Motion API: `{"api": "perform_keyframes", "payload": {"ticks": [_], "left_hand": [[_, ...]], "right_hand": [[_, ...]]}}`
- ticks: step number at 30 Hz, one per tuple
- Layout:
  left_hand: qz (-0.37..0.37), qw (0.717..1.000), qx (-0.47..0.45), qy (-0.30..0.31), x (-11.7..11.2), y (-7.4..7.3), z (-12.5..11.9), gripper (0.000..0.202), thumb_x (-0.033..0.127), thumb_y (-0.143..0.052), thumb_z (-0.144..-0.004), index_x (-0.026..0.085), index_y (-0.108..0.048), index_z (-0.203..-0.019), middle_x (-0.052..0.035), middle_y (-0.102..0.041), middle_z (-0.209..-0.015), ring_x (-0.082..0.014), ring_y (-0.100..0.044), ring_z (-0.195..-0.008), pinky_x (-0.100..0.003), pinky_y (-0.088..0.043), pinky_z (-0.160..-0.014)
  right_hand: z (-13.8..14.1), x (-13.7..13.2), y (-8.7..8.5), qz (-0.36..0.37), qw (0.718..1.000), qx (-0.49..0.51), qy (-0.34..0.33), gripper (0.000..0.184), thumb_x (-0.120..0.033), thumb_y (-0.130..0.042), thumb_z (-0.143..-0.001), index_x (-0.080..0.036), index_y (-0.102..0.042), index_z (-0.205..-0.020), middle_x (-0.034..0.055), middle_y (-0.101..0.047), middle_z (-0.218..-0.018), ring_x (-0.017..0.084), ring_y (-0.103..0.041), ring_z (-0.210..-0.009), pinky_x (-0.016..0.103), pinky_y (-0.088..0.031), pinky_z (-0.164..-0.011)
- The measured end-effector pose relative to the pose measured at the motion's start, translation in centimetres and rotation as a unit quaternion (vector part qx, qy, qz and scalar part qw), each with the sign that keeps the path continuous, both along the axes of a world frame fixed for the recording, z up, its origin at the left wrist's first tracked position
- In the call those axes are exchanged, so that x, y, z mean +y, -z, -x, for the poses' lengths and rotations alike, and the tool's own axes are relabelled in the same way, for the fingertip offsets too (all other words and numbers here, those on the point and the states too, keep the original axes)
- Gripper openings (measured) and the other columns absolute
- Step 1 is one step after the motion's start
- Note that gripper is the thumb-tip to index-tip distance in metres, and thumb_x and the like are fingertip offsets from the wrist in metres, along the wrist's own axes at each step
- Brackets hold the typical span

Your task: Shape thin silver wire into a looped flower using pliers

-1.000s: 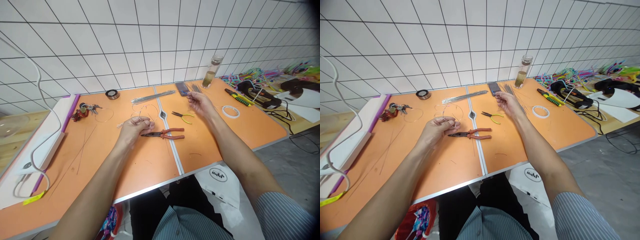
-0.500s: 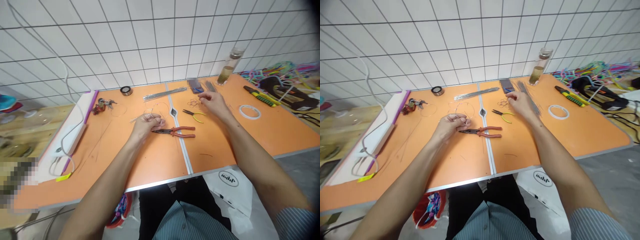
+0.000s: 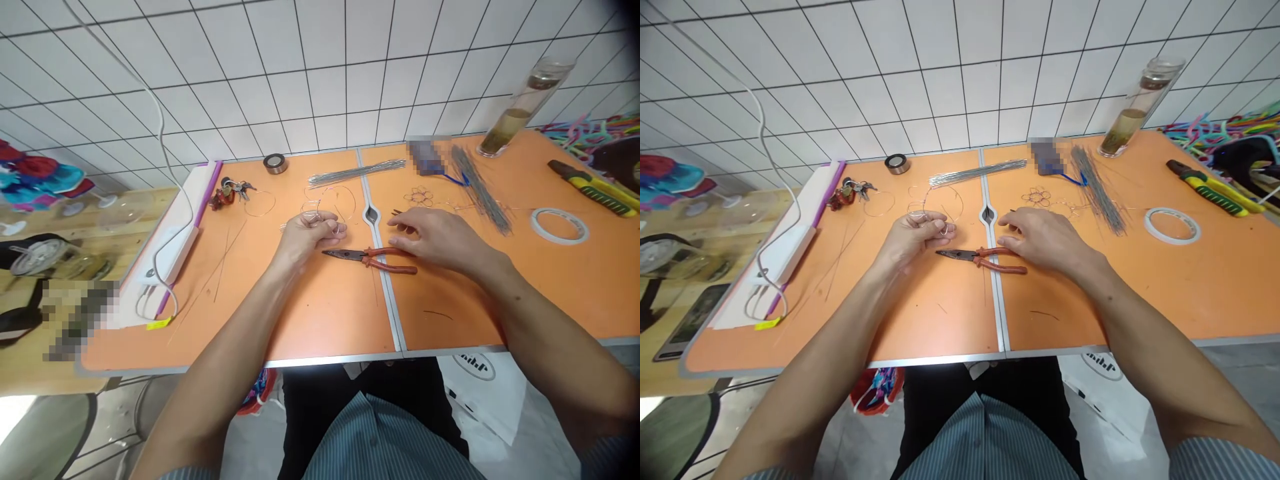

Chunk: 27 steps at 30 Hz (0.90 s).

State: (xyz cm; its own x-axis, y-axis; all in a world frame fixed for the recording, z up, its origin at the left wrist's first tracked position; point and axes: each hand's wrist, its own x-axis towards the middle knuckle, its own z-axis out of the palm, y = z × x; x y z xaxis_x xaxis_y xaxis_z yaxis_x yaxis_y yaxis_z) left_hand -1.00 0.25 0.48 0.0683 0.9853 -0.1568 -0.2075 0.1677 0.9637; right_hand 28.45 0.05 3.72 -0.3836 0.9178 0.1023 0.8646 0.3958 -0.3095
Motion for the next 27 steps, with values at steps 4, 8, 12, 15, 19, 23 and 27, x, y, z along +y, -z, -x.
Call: {"api": "perform_keyframes", "payload": {"ticks": [4,8,12,15,19,23,27], "left_hand": [[0.000,1.000,-0.005,-0.003,0.1,0.0,0.2,0.039,0.034,-0.097,-0.072,0.013,-0.078,-0.100,-0.0129,-0.086,-0.098,-0.0215,-0.084,-0.086,-0.029,-0.067,-0.079],[0.003,1.000,-0.003,-0.004,-0.1,-0.2,0.1,0.035,0.033,-0.097,-0.074,0.013,-0.079,-0.096,-0.0118,-0.086,-0.097,-0.0207,-0.083,-0.085,-0.029,-0.067,-0.081],[-0.001,1.000,-0.010,-0.011,-0.1,-0.3,0.1,0.033,0.032,-0.096,-0.074,0.013,-0.079,-0.095,-0.0111,-0.085,-0.095,-0.0200,-0.083,-0.083,-0.029,-0.068,-0.082],[-0.002,1.000,-0.021,-0.017,0.0,-0.3,0.2,0.032,0.030,-0.095,-0.076,0.013,-0.078,-0.097,-0.0112,-0.086,-0.095,-0.0203,-0.084,-0.083,-0.029,-0.067,-0.079],[-0.003,0.999,-0.035,-0.017,0.4,0.0,0.4,0.031,0.031,-0.094,-0.080,0.014,-0.077,-0.099,-0.0110,-0.086,-0.097,-0.0212,-0.085,-0.086,-0.028,-0.067,-0.078],[0.003,0.998,-0.058,-0.013,0.6,0.1,0.6,0.028,0.029,-0.093,-0.083,0.013,-0.077,-0.100,-0.0111,-0.085,-0.096,-0.0217,-0.085,-0.085,-0.029,-0.067,-0.077],[0.005,0.998,-0.061,-0.009,0.6,-0.1,0.6,0.031,0.030,-0.095,-0.083,0.013,-0.076,-0.101,-0.0115,-0.085,-0.098,-0.0219,-0.085,-0.086,-0.030,-0.067,-0.080]], "right_hand": [[-1.0,0.5,-0.1,-0.040,0.997,-0.028,0.066,0.037,-0.038,-0.061,-0.100,-0.025,-0.082,-0.128,0.0117,-0.082,-0.124,0.037,-0.074,-0.111,0.045,-0.051,-0.084],[-2.3,1.2,0.0,-0.023,0.988,-0.065,0.135,0.042,-0.038,-0.058,-0.102,-0.021,-0.079,-0.134,0.0167,-0.079,-0.135,0.041,-0.072,-0.118,0.047,-0.049,-0.084],[-1.3,0.6,0.0,-0.015,0.995,-0.050,0.083,0.036,-0.040,-0.061,-0.102,-0.024,-0.080,-0.129,0.0126,-0.081,-0.128,0.038,-0.073,-0.115,0.044,-0.049,-0.085],[0.8,-1.1,0.1,-0.006,1.000,-0.027,-0.010,0.040,-0.051,-0.064,-0.104,-0.027,-0.077,-0.134,0.0102,-0.080,-0.126,0.033,-0.073,-0.112,0.041,-0.049,-0.083],[2.3,-2.6,0.6,-0.012,0.994,-0.078,-0.074,0.046,-0.059,-0.068,-0.102,-0.027,-0.074,-0.135,0.0129,-0.077,-0.124,0.034,-0.072,-0.104,0.040,-0.047,-0.074],[0.6,-1.2,1.1,-0.055,0.996,-0.073,0.005,0.045,-0.054,-0.061,-0.105,-0.028,-0.073,-0.139,0.0168,-0.075,-0.133,0.039,-0.071,-0.118,0.045,-0.051,-0.080],[-1.6,0.8,1.3,-0.053,0.987,-0.118,0.096,0.046,-0.048,-0.063,-0.101,-0.023,-0.076,-0.137,0.0185,-0.076,-0.133,0.044,-0.072,-0.118,0.050,-0.054,-0.085]]}}
